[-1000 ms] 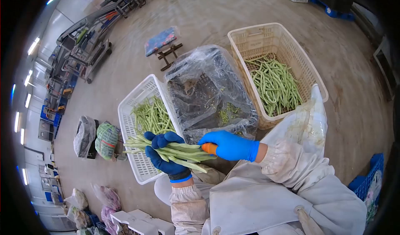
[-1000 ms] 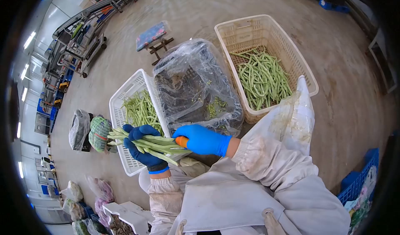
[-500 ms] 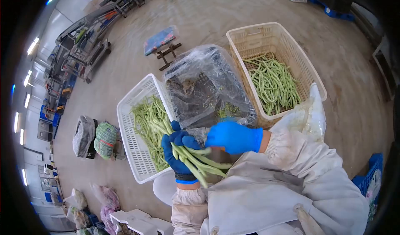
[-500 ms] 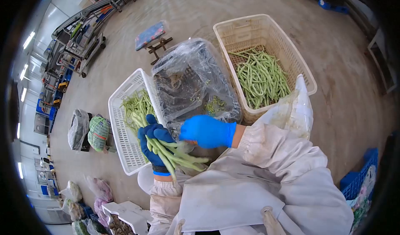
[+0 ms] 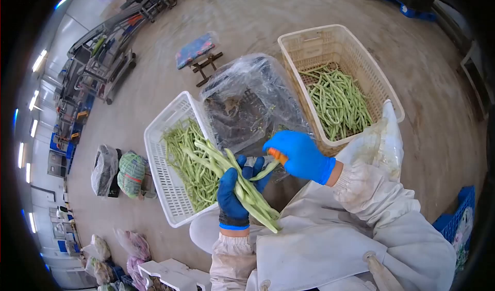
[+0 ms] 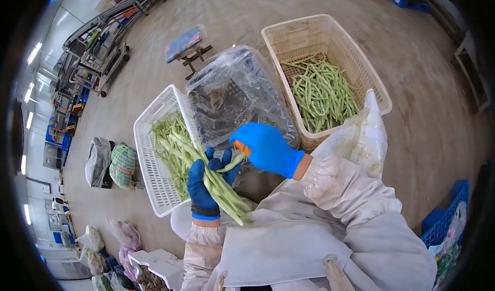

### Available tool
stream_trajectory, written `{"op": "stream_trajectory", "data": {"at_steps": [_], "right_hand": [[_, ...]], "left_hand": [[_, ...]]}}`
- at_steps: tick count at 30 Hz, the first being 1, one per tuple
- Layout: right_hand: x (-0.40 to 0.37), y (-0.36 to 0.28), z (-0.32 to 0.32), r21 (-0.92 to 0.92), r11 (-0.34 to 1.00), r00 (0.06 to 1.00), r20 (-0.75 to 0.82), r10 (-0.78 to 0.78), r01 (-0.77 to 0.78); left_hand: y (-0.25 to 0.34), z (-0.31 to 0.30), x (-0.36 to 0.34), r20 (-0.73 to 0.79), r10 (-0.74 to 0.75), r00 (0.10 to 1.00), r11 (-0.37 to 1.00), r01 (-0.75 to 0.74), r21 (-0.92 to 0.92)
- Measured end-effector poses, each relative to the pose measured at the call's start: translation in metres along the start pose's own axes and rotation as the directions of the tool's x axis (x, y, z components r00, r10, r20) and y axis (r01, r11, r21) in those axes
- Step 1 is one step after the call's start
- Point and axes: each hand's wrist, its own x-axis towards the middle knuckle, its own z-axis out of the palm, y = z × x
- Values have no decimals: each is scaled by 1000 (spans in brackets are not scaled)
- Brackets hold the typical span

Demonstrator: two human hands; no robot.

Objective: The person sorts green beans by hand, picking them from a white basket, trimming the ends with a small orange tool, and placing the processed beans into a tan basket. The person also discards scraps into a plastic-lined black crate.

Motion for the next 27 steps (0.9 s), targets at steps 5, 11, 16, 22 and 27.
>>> {"op": "stream_trajectory", "data": {"at_steps": [5, 11, 16, 22, 27], "right_hand": [[7, -13, -3, -45, 949, 896, 345, -279, 312], [17, 15, 8, 96, 986, 983, -111, 149, -138], [35, 48, -1, -272, 955, 988, -133, 83, -117], [0, 42, 6, -262, 931, 967, -65, 247, -255], [-19, -25, 10, 367, 808, 880, 307, 363, -461]], "left_hand": [[3, -24, 4, -121, -79, 990, 978, 100, 181], [-12, -1, 0, 90, -136, 987, 959, 108, 263], [-4, -11, 7, -16, 46, 999, 996, -45, 72], [11, -31, 17, -132, 368, 921, 926, -349, 147], [16, -36, 22, -152, 489, 859, 870, -470, 150]]}}
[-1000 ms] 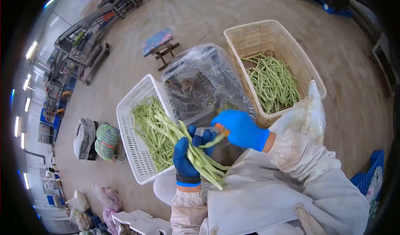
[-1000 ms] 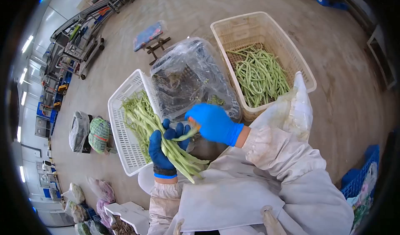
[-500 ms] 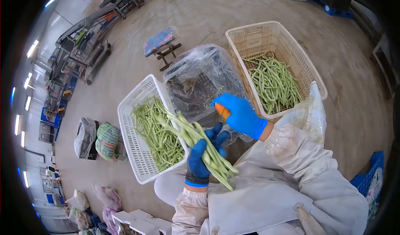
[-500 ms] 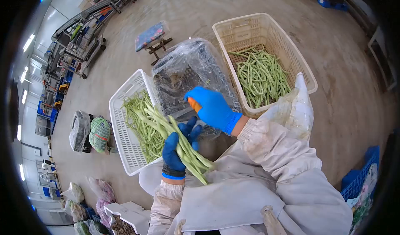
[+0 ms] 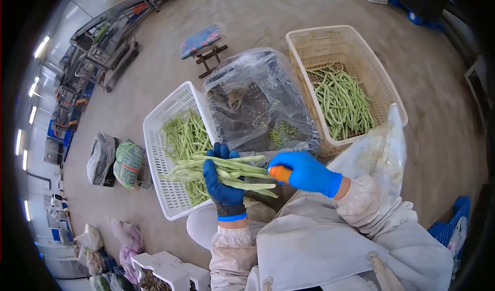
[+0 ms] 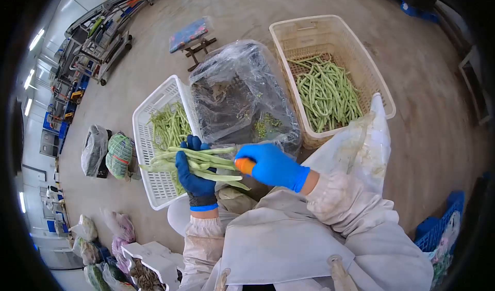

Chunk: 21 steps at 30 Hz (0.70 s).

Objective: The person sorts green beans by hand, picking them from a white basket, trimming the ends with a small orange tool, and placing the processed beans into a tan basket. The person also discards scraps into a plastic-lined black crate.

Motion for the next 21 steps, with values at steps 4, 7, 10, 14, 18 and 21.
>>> {"op": "stream_trajectory", "data": {"at_steps": [4, 7, 10, 14, 18, 21], "right_hand": [[0, 11, 12, -79, 991, 982, 145, 120, -110], [2, 25, 23, 2, 998, 993, 100, 55, -56], [4, 25, 27, 92, 993, 995, 84, 60, -68], [4, 25, 30, -113, 986, 988, 72, 133, -125], [4, 42, 41, 241, 948, 978, 35, 208, -210], [4, 46, 45, 317, 932, 983, 13, 181, -176]], "left_hand": [[2, 4, -3, 17, 77, 997, 996, -77, 33], [4, 10, -7, 30, 93, 995, 993, -94, 70], [4, 13, -9, 64, 107, 992, 987, -114, 113], [-1, 17, -12, 54, 123, 991, 983, -129, 128], [-1, 29, -17, 23, 167, 986, 970, -168, 174], [-3, 31, -17, -49, 209, 977, 964, -197, 177]]}}
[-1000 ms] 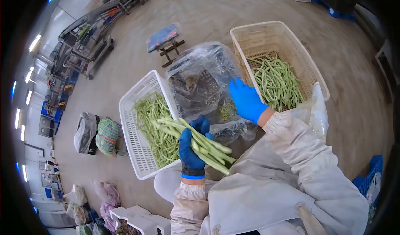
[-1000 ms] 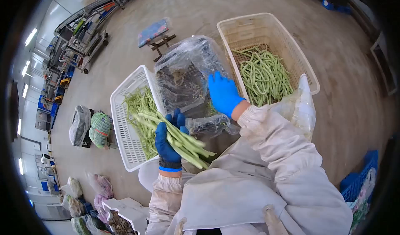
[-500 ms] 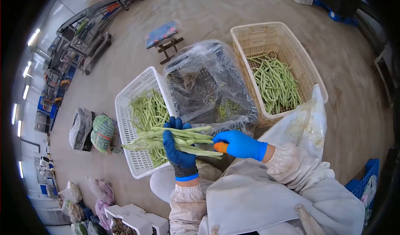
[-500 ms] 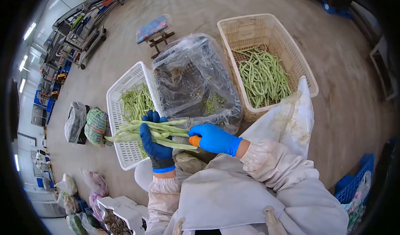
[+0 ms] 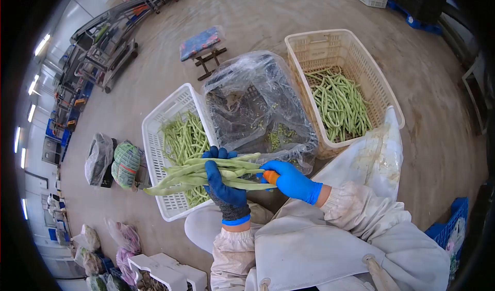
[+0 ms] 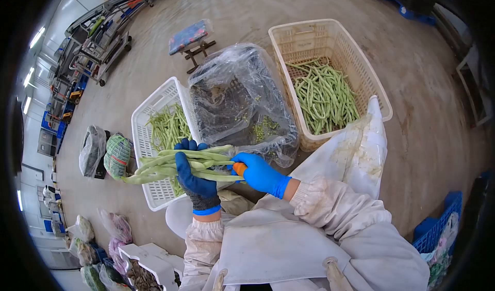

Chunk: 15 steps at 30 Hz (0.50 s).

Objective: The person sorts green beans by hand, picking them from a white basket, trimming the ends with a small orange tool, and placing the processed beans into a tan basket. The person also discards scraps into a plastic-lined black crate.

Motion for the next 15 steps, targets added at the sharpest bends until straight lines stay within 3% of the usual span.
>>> {"op": "stream_trajectory", "data": {"at_steps": [4, 6, 7, 8, 9, 10, 12, 13, 15], "right_hand": [[-2, -3, 2, 31, 1000, 1000, -12, -7, 7], [-3, -9, 1, -281, 954, 993, -18, -119, 109], [-1, -8, -1, -281, 954, 993, -19, -118, 108], [2, -6, -3, -591, 776, 973, 86, -212, 221], [5, -6, -6, -810, 490, 941, 216, -261, 322], [8, -8, -9, -811, 489, 941, 215, -261, 321], [15, -12, -18, -854, 201, 877, 464, -124, 480], [21, -14, -25, -854, 201, 877, 464, -127, 480], [33, -19, -45, -834, 53, 797, 504, -332, 550]], "left_hand": [[-2, -4, 1, -5, 23, 1000, 998, -23, 67], [-1, -3, 2, 19, 38, 999, 998, -39, 40], [-1, -1, 1, 19, 37, 999, 999, -38, 39], [0, 2, -2, 44, 26, 999, 995, -30, 91], [1, 5, -5, 70, 13, 997, 989, -23, 144], [-1, 10, -7, -4, 35, 999, 987, -34, 155], [-7, 3, -7, 29, 37, 999, 975, -43, 216], [-10, -2, -6, 62, 41, 997, 959, -57, 277], [-12, -11, 1, 47, 20, 999, 961, -32, 275]]}}
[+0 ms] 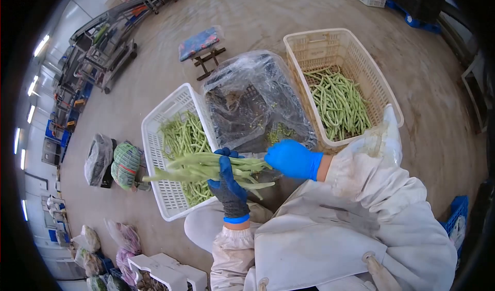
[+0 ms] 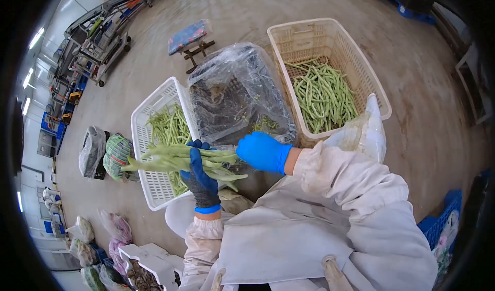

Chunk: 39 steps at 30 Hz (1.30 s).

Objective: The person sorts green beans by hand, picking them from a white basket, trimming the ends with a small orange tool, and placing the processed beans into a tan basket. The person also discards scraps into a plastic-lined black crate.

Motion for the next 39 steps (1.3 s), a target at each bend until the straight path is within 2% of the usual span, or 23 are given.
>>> {"op": "stream_trajectory", "data": {"at_steps": [2, 4, 5, 6, 7, 8, 9, 10, 12, 14, 15, 16, 17, 18, 20, 21, 22, 24, 28, 30, 35, 37, 39], "right_hand": [[6, -6, -9, -25, 998, 998, -1, -56, 56], [15, -23, -13, -5, 964, 957, 119, -265, 267], [22, -25, -13, -30, 983, 975, 133, -178, 184], [27, -15, -16, -31, 984, 976, 130, -173, 178], [36, 2, -21, 15, 999, 994, -110, -28, 30], [43, 16, -26, 96, 990, 934, -334, 127, -101], [46, 23, -33, 238, 959, 882, -404, 244, -156], [45, 28, -42, 379, 904, 813, -453, 366, -196], [41, 38, -49, 558, 821, 581, -630, 515, -123], [30, 53, -60, 874, 482, 398, -419, 816, -66], [22, 69, -48, 875, 479, 403, -416, 815, -66], [14, 88, -23, 629, 686, 543, -456, 706, -364], [5, 99, -3, 250, 796, 683, -413, 603, -551], [-4, 95, 6, 256, 792, 678, -415, 607, -554], [-14, 82, 14, 24, 793, 786, -114, 607, -609], [-13, 67, 4, 288, 792, 818, -48, 574, -539], [-12, 45, -11, 538, 711, 849, 16, 528, -453], [-6, 11, -29, 781, 449, 893, 303, 334, -433], [-5, -24, -25, 802, 455, 917, 279, 286, -387], [-3, -26, -20, 745, 541, 920, 336, 204, -392], [-2, -31, -4, 724, 568, 920, 314, 234, -392], [-5, -36, 2, 548, 778, 949, 241, 203, -306], [-6, -41, 1, 561, 769, 951, 221, 216, -305]], "left_hand": [[-11, -14, 8, -16, -27, 1000, 1000, 27, -1], [-16, -17, 17, 29, -35, 999, 969, 27, 245], [-17, -20, 16, 75, -151, 986, 942, 121, 312], [-10, -13, 12, 80, -154, 985, 941, 121, 315], [-4, -7, 9, 119, -242, 963, 940, 202, 277], [-2, -4, 6, 159, -326, 932, 928, 284, 242], [-6, -8, 5, 141, -390, 910, 915, 366, 171], [-10, -14, 8, 141, -391, 910, 914, 366, 175], [-16, -25, 13, 211, -454, 866, 881, 472, -40], [-8, -20, 12, 202, -457, 866, 867, 485, -114], [-6, -21, 14, 175, -448, 877, 856, 477, -198], [-4, -21, 15, 146, -442, 885, 840, 466, -279], [1, -19, 13, 85, -428, 900, 866, 435, -247], [-3, -27, 15, 87, -430, 899, 867, 438, -240], [-19, -42, 31, 100, -388, 916, 815, 392, -427], [-21, -46, 33, 118, -335, 935, 828, 352, -436], [-21, -49, 33, 106, -341, 934, 826, 352, -441], [-22, -50, 38, 0, -273, 962, 890, 252, -381], [-12, -40, 39, -123, -213, 969, 937, 168, -306], [-13, -44, 40, -72, -224, 972, 934, 193, -300], [-4, -33, 34, -141, -140, 980, 952, 94, -292], [-4, -34, 34, -139, -128, 982, 958, 86, -273], [-4, -33, 34, -134, -118, 984, 964, 81, -255]]}}
